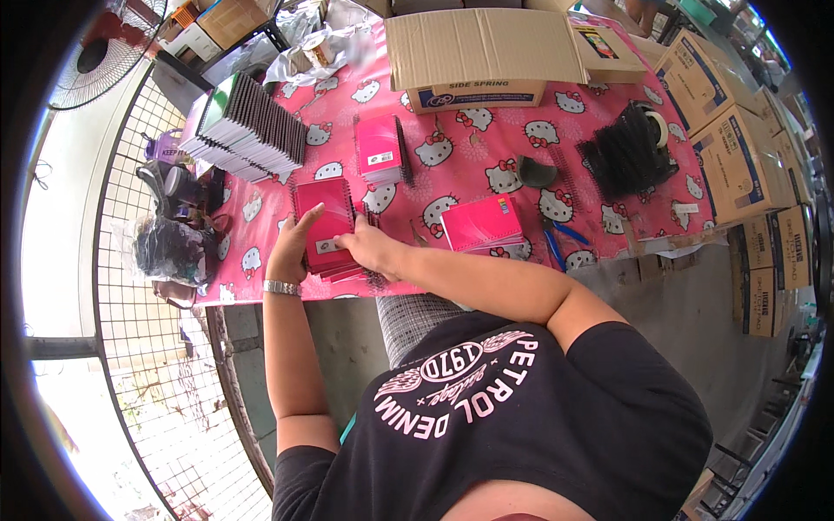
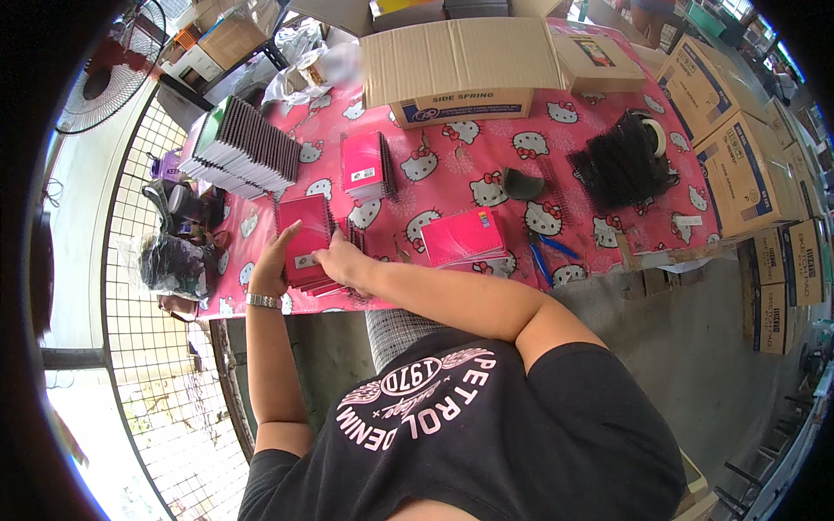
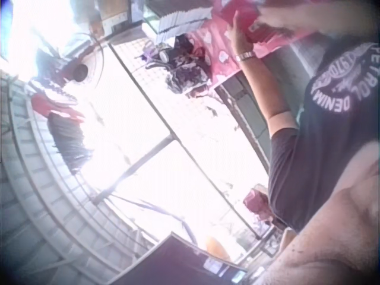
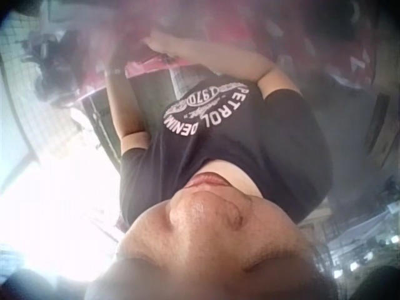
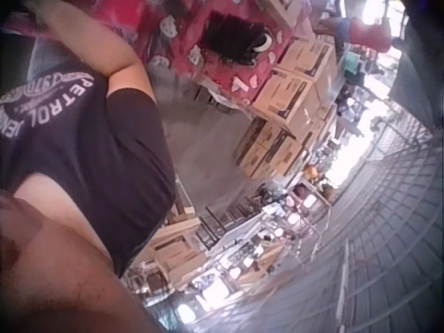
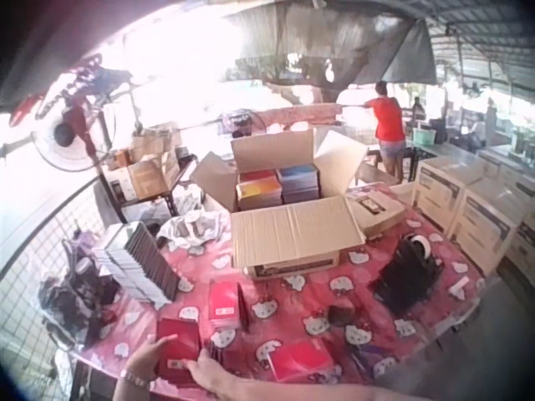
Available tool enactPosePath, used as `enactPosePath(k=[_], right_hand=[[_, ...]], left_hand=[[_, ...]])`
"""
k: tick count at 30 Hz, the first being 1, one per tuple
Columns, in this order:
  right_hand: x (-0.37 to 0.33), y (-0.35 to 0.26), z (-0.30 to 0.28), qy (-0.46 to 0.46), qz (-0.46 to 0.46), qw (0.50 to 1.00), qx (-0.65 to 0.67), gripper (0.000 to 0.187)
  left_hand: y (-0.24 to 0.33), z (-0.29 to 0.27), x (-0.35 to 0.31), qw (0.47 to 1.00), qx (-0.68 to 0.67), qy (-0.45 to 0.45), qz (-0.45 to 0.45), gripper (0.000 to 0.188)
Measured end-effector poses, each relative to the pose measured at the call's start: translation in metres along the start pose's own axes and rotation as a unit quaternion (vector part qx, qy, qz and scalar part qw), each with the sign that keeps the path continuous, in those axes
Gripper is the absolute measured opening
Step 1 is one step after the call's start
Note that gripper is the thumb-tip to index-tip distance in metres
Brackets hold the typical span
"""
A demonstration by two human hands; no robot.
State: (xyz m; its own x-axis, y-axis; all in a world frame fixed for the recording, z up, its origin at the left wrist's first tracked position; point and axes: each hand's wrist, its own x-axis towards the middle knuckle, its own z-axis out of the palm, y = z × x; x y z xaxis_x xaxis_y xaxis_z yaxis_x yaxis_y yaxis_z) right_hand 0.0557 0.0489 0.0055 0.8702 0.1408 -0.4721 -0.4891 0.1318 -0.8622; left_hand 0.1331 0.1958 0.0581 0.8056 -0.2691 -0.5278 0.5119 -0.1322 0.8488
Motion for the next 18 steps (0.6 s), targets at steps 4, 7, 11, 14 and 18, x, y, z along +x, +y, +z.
enactPosePath(k=[4, 7, 11, 14, 18], right_hand=[[-0.010, -0.021, -0.002, -0.023, -0.012, 1.000, -0.017, 0.069], [0.000, -0.024, -0.014, -0.050, -0.037, 0.998, 0.010, 0.060], [-0.014, -0.047, -0.012, -0.061, 0.050, 0.996, -0.039, 0.076], [-0.014, -0.042, -0.012, -0.069, 0.017, 0.995, -0.075, 0.084], [-0.019, -0.041, -0.002, -0.066, 0.057, 0.996, -0.018, 0.086]], left_hand=[[-0.002, -0.011, 0.005, 0.999, 0.034, -0.006, 0.015, 0.039], [0.002, -0.019, 0.014, 0.994, -0.084, -0.017, -0.062, 0.026], [-0.025, -0.046, 0.026, 0.990, -0.106, -0.057, -0.077, 0.027], [-0.038, -0.040, 0.022, 0.988, -0.131, -0.017, -0.084, 0.029], [-0.043, -0.051, 0.016, 0.995, -0.089, 0.017, -0.028, 0.032]])
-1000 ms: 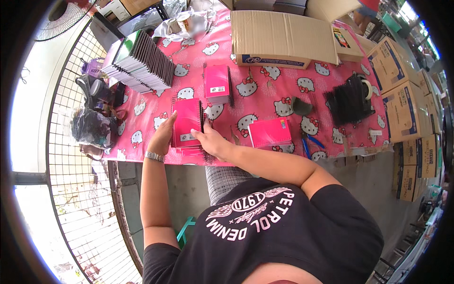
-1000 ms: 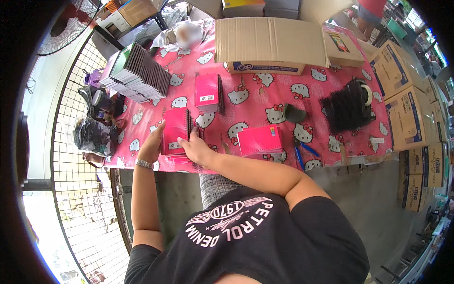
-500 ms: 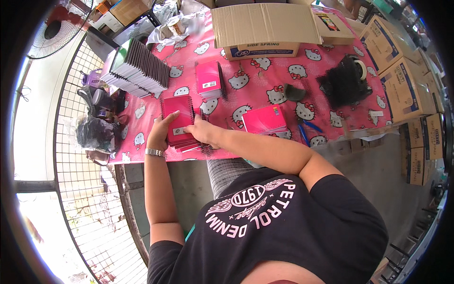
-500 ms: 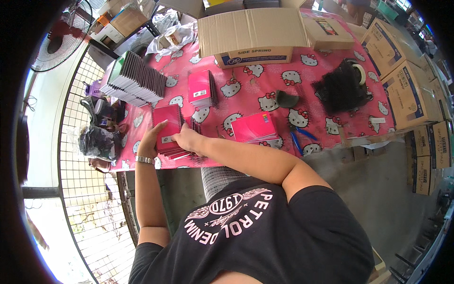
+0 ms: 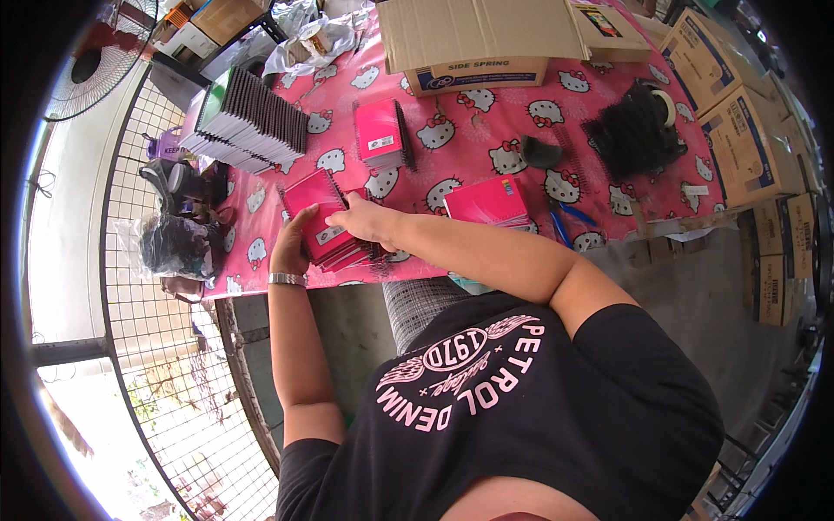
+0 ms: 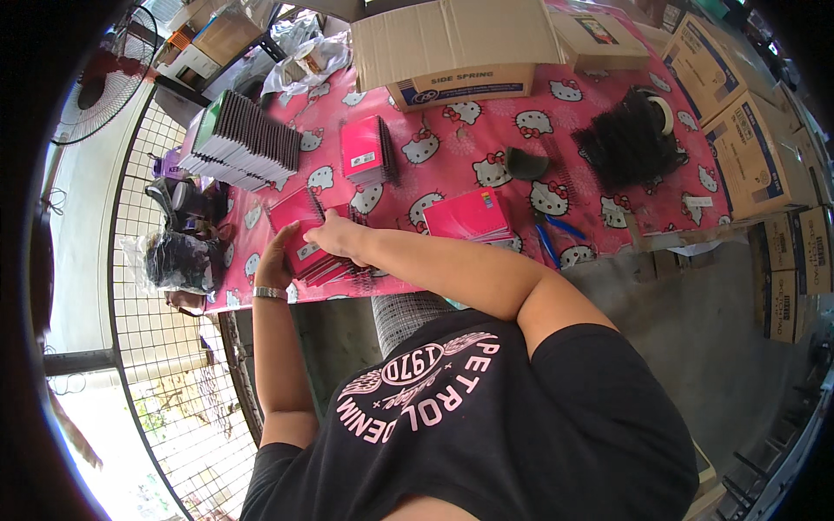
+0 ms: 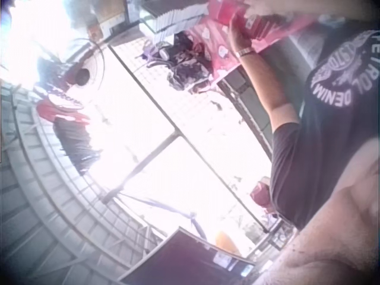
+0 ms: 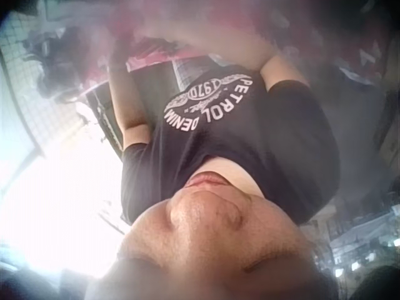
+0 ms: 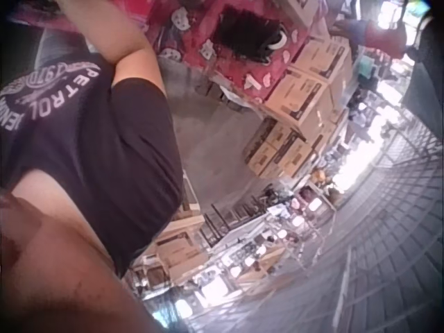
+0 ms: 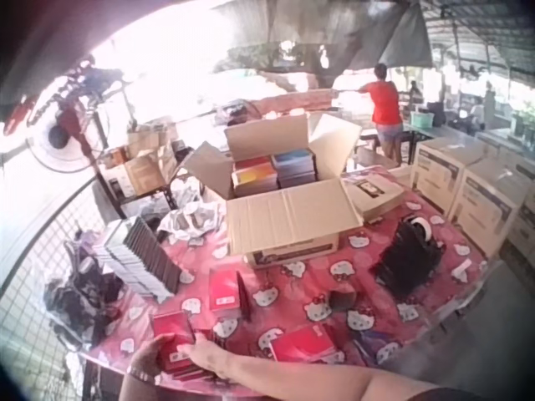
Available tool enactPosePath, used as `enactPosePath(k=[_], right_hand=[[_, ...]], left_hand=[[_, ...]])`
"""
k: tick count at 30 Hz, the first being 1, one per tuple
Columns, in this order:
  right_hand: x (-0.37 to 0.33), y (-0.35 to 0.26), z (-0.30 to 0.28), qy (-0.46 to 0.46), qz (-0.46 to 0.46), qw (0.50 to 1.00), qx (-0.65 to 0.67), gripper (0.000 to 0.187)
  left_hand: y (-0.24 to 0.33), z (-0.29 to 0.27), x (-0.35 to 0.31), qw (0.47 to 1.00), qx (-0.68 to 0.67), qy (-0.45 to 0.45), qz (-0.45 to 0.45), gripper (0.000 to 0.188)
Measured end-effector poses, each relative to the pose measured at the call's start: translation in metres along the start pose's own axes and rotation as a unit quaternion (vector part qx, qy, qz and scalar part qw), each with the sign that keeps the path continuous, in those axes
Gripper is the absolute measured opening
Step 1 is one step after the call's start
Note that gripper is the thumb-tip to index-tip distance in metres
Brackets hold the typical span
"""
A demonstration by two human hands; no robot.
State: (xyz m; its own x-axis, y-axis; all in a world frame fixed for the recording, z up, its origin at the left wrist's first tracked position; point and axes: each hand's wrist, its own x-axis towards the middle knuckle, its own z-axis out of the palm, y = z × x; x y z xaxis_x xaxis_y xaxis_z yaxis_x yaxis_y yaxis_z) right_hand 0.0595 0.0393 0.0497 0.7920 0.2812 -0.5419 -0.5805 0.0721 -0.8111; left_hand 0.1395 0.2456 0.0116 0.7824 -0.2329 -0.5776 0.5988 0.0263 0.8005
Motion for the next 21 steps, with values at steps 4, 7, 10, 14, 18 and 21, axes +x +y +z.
enactPosePath(k=[4, 7, 10, 14, 18, 21], right_hand=[[0.013, 0.019, -0.017, 0.032, -0.167, 0.985, 0.017, 0.107], [-0.034, 0.009, -0.033, 0.158, -0.270, 0.940, -0.136, 0.117], [-0.086, 0.001, -0.081, 0.163, -0.299, 0.919, -0.198, 0.123], [-0.139, 0.024, -0.169, 0.152, -0.322, 0.896, -0.265, 0.131], [-0.143, 0.074, -0.218, 0.200, -0.409, 0.841, -0.293, 0.138], [-0.134, 0.111, -0.233, 0.186, -0.404, 0.859, -0.255, 0.143]], left_hand=[[0.033, 0.066, -0.041, 0.985, 0.056, 0.037, 0.156, 0.047], [0.038, 0.109, -0.076, 0.965, 0.005, -0.059, 0.255, 0.054], [0.014, 0.156, -0.081, 0.953, -0.022, -0.145, 0.266, 0.062], [-0.031, 0.232, -0.050, 0.952, -0.016, -0.234, 0.196, 0.069], [-0.067, 0.282, -0.033, 0.909, 0.046, -0.238, 0.339, 0.097], [-0.091, 0.285, -0.023, 0.895, 0.072, -0.252, 0.361, 0.120]])
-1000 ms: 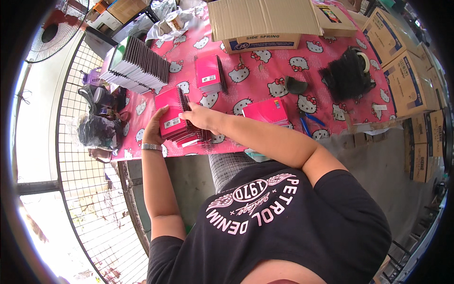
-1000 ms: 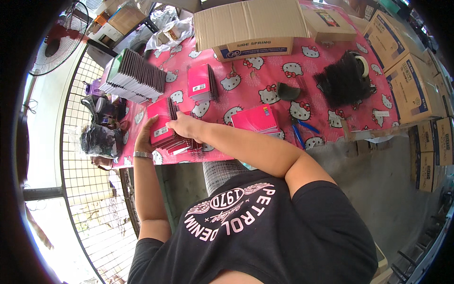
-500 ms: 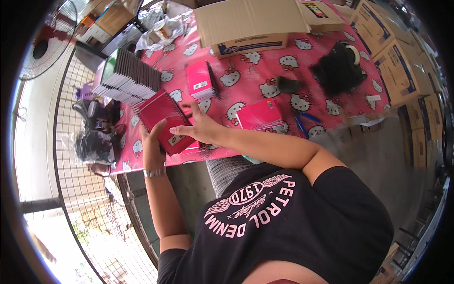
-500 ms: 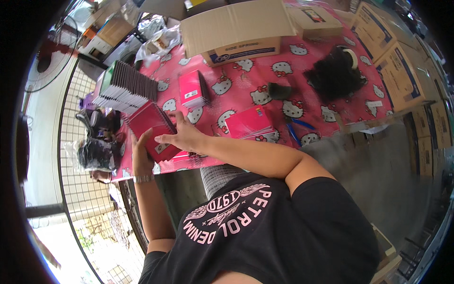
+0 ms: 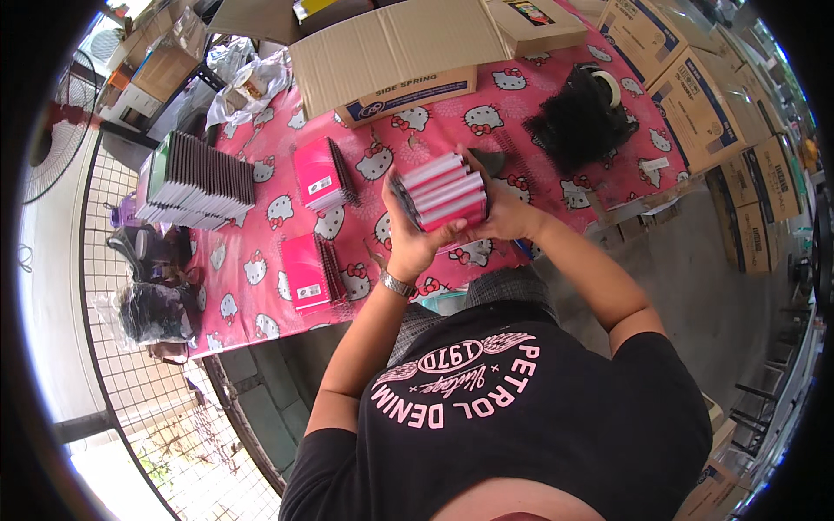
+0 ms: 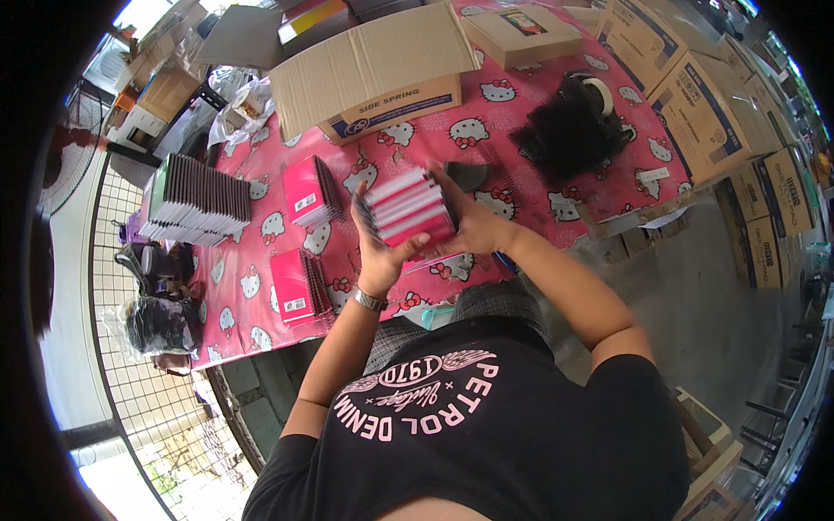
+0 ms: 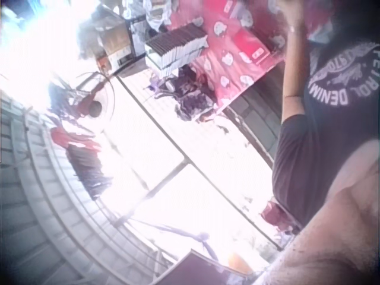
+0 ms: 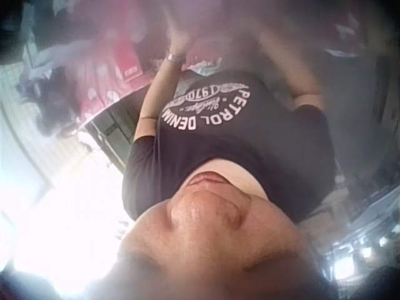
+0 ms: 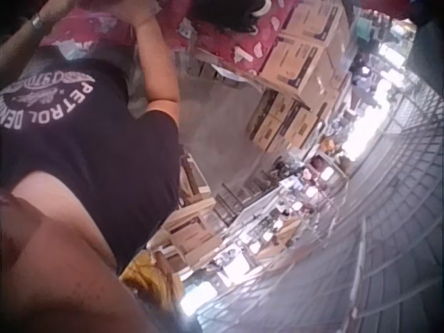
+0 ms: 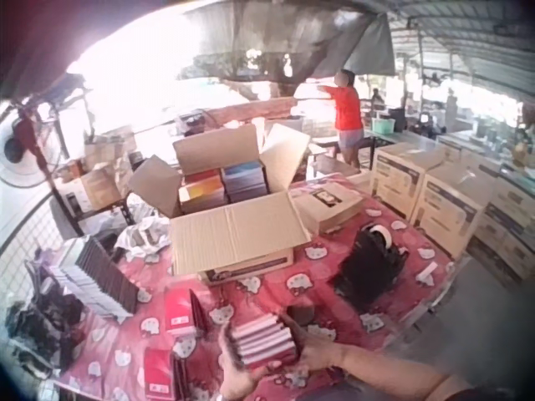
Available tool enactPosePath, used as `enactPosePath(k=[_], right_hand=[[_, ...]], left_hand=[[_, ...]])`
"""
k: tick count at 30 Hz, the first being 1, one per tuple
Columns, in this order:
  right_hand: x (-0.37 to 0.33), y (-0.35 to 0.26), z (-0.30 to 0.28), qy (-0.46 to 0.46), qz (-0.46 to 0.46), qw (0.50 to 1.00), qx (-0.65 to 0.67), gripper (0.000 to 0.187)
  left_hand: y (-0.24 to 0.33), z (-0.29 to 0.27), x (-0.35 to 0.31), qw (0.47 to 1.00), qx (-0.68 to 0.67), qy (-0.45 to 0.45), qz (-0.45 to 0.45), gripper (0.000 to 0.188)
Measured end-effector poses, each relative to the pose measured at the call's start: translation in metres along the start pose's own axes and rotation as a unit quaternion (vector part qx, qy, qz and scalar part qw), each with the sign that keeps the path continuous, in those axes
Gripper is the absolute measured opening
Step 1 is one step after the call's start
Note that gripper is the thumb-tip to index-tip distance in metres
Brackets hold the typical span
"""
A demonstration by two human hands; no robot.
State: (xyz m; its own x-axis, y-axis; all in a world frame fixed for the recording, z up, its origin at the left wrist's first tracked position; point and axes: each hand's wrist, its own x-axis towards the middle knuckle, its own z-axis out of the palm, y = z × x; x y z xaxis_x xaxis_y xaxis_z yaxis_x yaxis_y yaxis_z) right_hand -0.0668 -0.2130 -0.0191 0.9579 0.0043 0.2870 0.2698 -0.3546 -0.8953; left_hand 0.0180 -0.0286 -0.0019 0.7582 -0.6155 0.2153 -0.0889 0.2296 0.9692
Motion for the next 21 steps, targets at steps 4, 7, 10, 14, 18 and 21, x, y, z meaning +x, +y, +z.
enactPosePath(k=[4, 7, 10, 14, 18, 21], right_hand=[[-0.009, 0.017, 0.009, 0.022, -0.025, 0.999, 0.037, 0.136], [-0.005, 0.011, 0.012, 0.030, -0.026, 0.998, 0.058, 0.131], [-0.007, 0.010, 0.009, 0.010, -0.025, 0.999, 0.037, 0.134], [-0.006, -0.012, -0.002, -0.048, 0.051, 0.992, 0.108, 0.138], [0.009, -0.081, -0.033, 0.080, -0.172, 0.946, -0.264, 0.130], [0.011, -0.095, -0.016, 0.067, -0.205, 0.875, -0.433, 0.131]], left_hand=[[-0.033, -0.003, -0.010, 0.999, 0.026, -0.027, 0.018, 0.127], [-0.037, 0.000, -0.009, 0.998, -0.033, -0.028, -0.039, 0.125], [-0.038, -0.006, -0.013, 0.999, -0.024, -0.026, -0.004, 0.113], [-0.059, -0.017, -0.014, 0.996, 0.076, -0.046, 0.003, 0.103], [-0.065, -0.022, -0.019, 0.997, 0.048, -0.053, -0.013, 0.101], [-0.061, -0.018, -0.018, 0.998, 0.015, -0.054, -0.019, 0.101]])
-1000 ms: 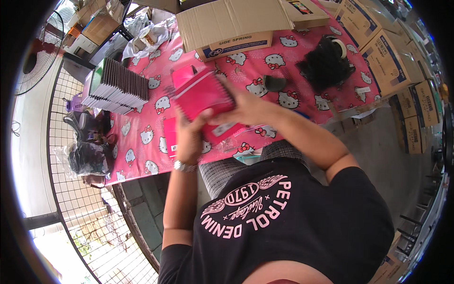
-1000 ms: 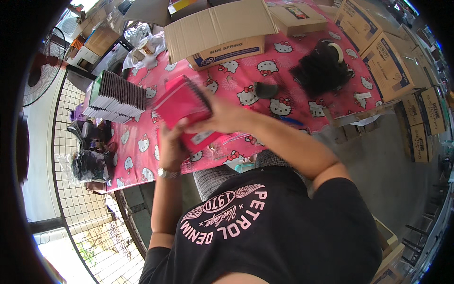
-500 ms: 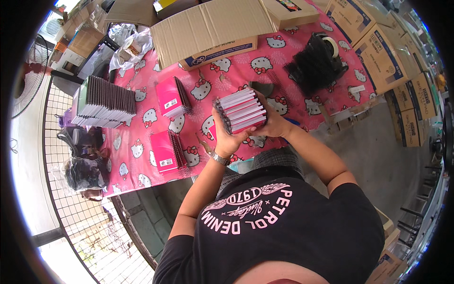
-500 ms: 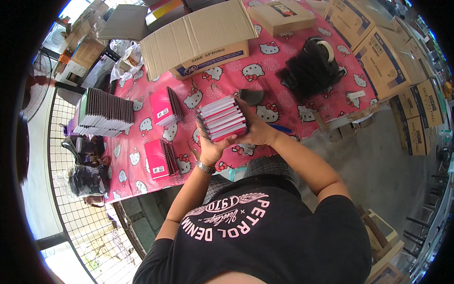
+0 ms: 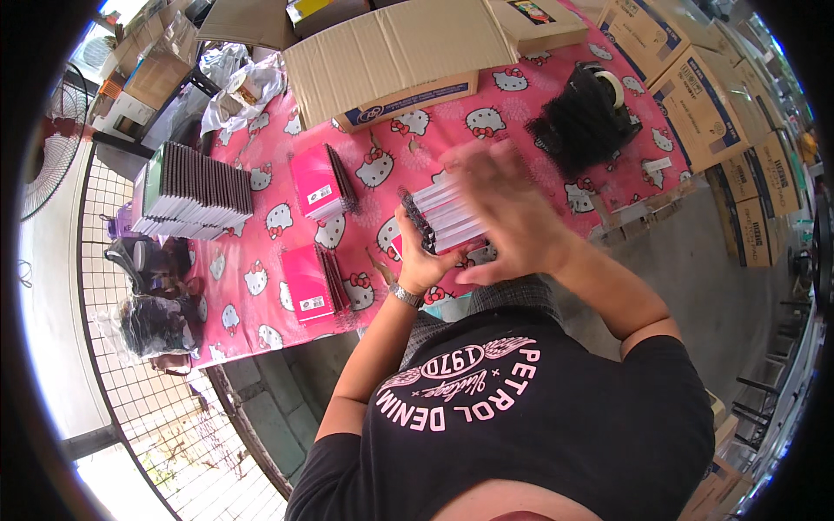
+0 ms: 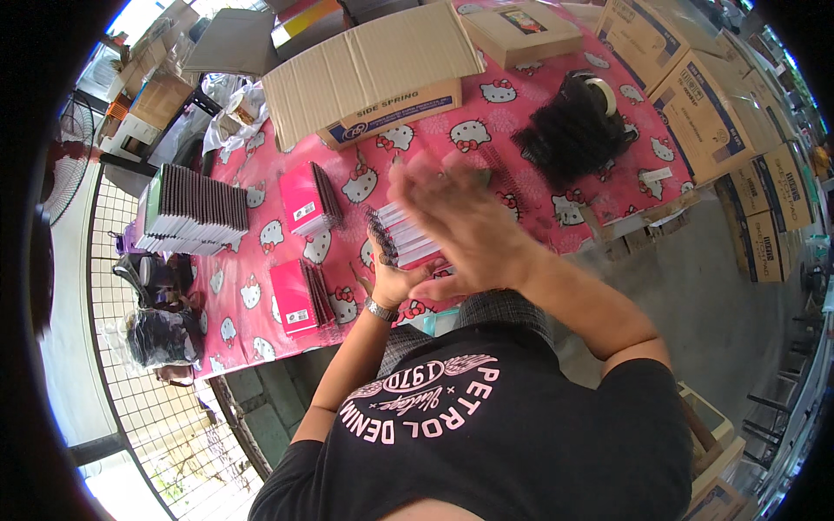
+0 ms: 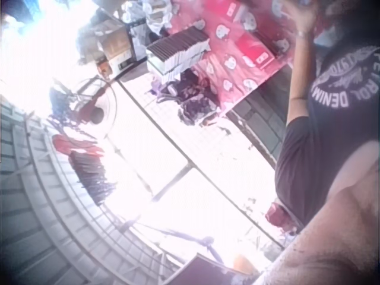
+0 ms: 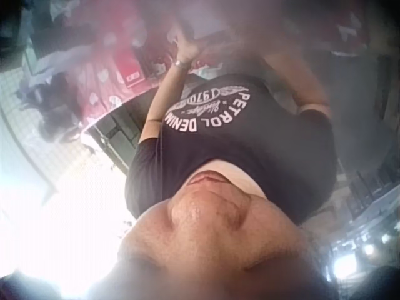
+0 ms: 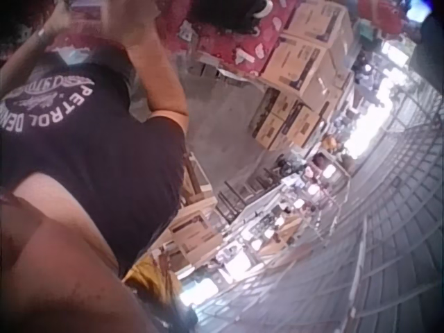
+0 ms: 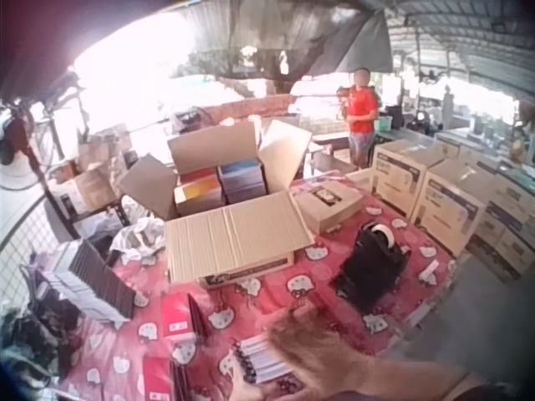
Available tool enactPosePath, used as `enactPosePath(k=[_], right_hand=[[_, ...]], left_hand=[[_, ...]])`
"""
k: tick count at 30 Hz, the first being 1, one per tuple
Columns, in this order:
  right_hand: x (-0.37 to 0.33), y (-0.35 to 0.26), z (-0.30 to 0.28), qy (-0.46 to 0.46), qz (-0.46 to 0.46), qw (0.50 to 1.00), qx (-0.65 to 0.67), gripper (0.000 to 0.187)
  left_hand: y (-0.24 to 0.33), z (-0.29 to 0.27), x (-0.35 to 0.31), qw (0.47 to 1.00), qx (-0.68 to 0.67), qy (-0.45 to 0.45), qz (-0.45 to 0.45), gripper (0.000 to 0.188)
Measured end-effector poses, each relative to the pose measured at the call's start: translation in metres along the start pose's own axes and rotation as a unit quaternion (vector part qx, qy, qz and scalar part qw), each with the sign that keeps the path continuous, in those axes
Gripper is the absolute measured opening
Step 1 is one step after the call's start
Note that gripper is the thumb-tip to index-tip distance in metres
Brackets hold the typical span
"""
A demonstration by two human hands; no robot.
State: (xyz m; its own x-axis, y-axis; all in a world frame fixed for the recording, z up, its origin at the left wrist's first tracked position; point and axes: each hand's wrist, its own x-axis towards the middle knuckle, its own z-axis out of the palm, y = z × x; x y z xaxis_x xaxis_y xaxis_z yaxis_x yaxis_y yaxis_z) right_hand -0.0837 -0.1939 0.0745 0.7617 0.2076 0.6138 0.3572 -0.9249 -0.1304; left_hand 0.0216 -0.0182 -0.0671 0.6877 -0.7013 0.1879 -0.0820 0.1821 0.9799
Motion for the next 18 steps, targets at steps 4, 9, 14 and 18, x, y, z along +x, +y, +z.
enactPosePath(k=[4, 9, 14, 18], right_hand=[[-0.009, 0.004, 0.018, -0.158, 0.039, 0.986, 0.037, 0.136], [-0.060, 0.019, 0.066, -0.032, 0.244, 0.879, 0.408, 0.141], [-0.039, 0.030, 0.081, -0.098, 0.218, 0.909, 0.341, 0.128], [0.054, 0.023, 0.051, -0.193, 0.188, 0.938, 0.217, 0.108]], left_hand=[[0.029, 0.014, 0.004, 0.996, -0.089, 0.003, -0.010, 0.106], [0.006, 0.006, 0.006, 1.000, 0.008, -0.010, 0.020, 0.116], [0.008, -0.007, 0.004, 0.996, 0.088, 0.017, 0.008, 0.095], [0.051, -0.041, 0.022, 0.995, -0.055, 0.076, -0.019, 0.049]])
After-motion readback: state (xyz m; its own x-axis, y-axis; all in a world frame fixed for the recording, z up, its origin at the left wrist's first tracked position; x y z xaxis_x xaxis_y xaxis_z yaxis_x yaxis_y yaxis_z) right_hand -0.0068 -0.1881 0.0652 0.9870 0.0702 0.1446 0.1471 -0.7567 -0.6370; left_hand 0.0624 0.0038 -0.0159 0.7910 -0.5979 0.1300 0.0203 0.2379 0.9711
